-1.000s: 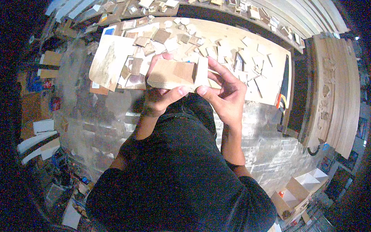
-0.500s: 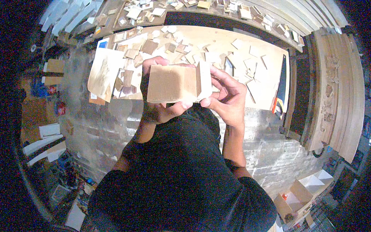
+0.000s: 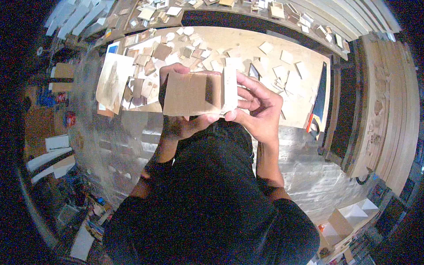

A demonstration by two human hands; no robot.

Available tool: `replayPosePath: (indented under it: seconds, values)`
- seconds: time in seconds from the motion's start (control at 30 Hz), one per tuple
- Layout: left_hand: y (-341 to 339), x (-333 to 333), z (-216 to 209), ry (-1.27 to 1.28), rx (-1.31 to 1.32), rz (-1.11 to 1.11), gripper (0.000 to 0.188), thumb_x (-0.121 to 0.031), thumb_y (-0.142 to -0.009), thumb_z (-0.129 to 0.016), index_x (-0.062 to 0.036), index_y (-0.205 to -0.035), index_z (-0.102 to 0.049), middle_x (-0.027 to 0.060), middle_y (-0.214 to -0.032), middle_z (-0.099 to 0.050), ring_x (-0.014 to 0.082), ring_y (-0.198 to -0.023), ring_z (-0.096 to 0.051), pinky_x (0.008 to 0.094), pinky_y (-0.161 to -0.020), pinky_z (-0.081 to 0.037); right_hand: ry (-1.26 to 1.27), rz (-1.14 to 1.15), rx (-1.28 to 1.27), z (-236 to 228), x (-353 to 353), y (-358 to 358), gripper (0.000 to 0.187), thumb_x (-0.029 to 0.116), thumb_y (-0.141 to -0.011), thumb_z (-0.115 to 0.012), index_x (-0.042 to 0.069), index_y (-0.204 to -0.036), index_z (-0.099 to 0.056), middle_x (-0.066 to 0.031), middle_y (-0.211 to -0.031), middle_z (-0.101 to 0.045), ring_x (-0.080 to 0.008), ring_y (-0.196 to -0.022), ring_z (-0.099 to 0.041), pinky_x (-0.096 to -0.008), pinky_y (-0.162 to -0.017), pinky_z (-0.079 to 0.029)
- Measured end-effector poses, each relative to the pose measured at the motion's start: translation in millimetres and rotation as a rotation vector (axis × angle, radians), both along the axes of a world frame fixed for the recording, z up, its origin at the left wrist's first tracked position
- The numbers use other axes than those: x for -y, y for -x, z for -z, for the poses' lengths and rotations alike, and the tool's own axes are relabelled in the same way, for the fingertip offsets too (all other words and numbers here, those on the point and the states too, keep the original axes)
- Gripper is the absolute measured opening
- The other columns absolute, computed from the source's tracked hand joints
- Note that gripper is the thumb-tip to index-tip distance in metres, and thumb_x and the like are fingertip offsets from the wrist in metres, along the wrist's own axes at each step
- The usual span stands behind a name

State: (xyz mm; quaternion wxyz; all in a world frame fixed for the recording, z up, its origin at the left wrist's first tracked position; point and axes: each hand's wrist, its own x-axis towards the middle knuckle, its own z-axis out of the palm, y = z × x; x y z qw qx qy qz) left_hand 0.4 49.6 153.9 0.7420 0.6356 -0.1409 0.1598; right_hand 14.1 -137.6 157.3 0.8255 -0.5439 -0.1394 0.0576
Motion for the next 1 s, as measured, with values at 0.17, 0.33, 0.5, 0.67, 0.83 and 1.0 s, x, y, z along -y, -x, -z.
replayPosePath:
  seconds: [0.17, 0.33, 0.5, 0.67, 0.83, 1.0]
  values:
    - [-3, -11, 11, -0.255, 0.059, -0.131, 0.085, -0.034, -0.067, -0.09, -0.0033, -0.126, -0.038, 0.0116, -0.106, -0.055, 0.0223, -0.094, -0.064, 0.0332, -0.079, -0.053, 0.062, 0.019, -0.072, -7, -5, -1, 0.074, 0.003, -0.07, -0.088, -0.013, -0.132, -0.052, -0.0216, -0.123, -0.063, -0.0287, -0.111, -0.065, -0.0358, -0.09, -0.058]
    - [5, -16, 15, -0.153, -0.01, -0.116, 0.084, -0.032, -0.067, -0.091, -0.0056, -0.127, -0.038, 0.0106, -0.105, -0.056, 0.0201, -0.091, -0.064, 0.0325, -0.075, -0.054, 0.082, 0.029, -0.082, -8, -14, 5, 0.068, -0.002, -0.071, -0.085, -0.012, -0.13, -0.054, -0.0206, -0.124, -0.062, -0.0286, -0.111, -0.066, -0.0352, -0.089, -0.06]
    - [12, -24, 10, -0.015, -0.073, -0.05, 0.085, -0.026, -0.068, -0.091, -0.0071, -0.129, -0.035, 0.0113, -0.102, -0.061, 0.0195, -0.091, -0.066, 0.0304, -0.073, -0.055, 0.116, 0.049, -0.112, -14, -27, 13, 0.066, -0.002, -0.071, -0.085, -0.011, -0.129, -0.056, -0.0191, -0.123, -0.063, -0.0272, -0.111, -0.066, -0.033, -0.088, -0.06]
    - [24, -46, 1, -0.03, -0.116, -0.019, 0.083, -0.023, -0.071, -0.09, -0.0075, -0.129, -0.034, 0.0119, -0.103, -0.062, 0.0202, -0.093, -0.066, 0.0309, -0.073, -0.056, 0.155, 0.074, -0.12, -18, -49, 25, 0.065, -0.001, -0.071, -0.086, -0.01, -0.129, -0.057, -0.0185, -0.123, -0.064, -0.0263, -0.11, -0.067, -0.032, -0.087, -0.06]
    - [41, -77, -8, 0.104, -0.196, 0.046, 0.082, -0.021, -0.071, -0.09, -0.0074, -0.13, -0.034, 0.012, -0.109, -0.059, 0.0205, -0.099, -0.064, 0.0323, -0.078, -0.055, 0.155, 0.118, -0.092, -21, -83, 42, 0.062, 0.0, -0.072, -0.085, -0.009, -0.128, -0.058, -0.0182, -0.119, -0.066, -0.0262, -0.108, -0.068, -0.031, -0.082, -0.061]
    - [55, -114, -4, 0.234, -0.303, 0.12, 0.081, -0.019, -0.074, -0.088, -0.0077, -0.133, -0.033, 0.013, -0.117, -0.054, 0.0208, -0.107, -0.06, 0.0343, -0.088, -0.052, 0.232, 0.156, -0.086, -29, -122, 60, 0.061, 0.002, -0.076, -0.083, -0.013, -0.128, -0.056, -0.0192, -0.116, -0.067, -0.0255, -0.105, -0.068, -0.0328, -0.088, -0.057]
